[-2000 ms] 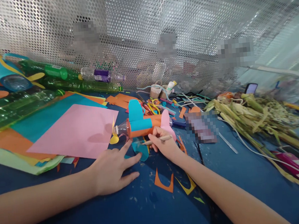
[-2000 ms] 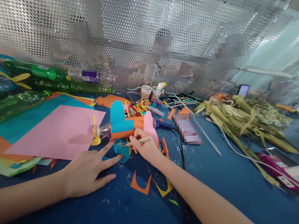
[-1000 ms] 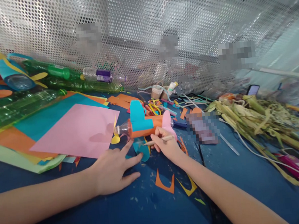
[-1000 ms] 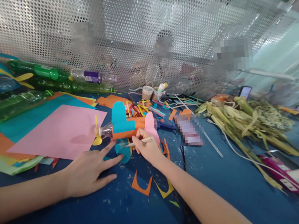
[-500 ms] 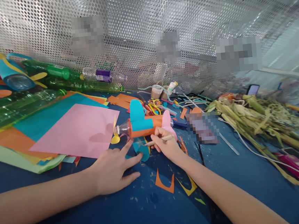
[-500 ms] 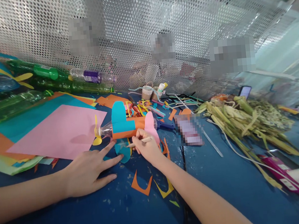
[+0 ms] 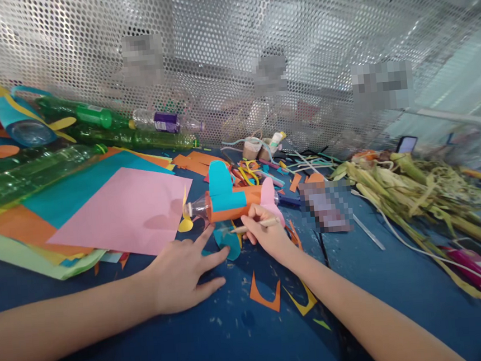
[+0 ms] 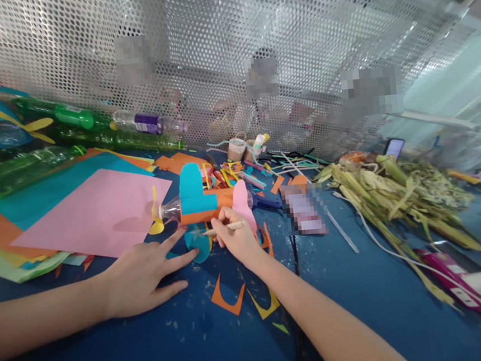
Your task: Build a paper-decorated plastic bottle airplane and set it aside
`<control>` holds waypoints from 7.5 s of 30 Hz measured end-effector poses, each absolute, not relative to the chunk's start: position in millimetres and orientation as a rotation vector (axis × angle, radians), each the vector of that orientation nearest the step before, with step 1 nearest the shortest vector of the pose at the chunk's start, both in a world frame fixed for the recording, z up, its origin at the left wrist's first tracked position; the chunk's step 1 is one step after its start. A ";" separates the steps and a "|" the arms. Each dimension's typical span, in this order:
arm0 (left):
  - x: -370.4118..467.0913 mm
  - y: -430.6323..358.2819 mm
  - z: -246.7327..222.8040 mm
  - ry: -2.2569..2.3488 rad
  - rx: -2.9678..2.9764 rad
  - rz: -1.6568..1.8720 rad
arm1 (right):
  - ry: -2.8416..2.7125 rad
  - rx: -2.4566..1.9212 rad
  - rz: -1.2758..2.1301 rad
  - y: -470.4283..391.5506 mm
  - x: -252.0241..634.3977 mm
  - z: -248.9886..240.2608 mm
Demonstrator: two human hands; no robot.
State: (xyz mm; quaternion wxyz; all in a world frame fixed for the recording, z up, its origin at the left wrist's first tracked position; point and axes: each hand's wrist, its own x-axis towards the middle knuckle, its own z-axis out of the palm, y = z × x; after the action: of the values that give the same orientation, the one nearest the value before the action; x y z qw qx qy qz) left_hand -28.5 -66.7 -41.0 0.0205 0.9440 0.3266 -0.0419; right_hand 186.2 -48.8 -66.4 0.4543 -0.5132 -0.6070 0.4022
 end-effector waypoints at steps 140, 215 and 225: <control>-28.3 -69.1 -36.4 1.025 2.904 -0.129 | -1.591 -1.406 0.800 -51.6 185.5 -65.2; -36.1 -44.0 -10.1 0.882 2.804 0.468 | -1.171 -0.922 0.487 -65.2 189.0 -25.5; 36.0 33.5 54.7 0.937 3.030 0.376 | -1.266 -0.832 0.502 -76.0 182.7 -40.0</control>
State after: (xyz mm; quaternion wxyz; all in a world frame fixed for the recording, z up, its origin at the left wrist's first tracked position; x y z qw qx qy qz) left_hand 36.0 33.5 54.7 -0.0260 0.9484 0.2934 0.1178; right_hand 182.7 -76.0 -40.0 0.6983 -0.3733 -0.5677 0.2252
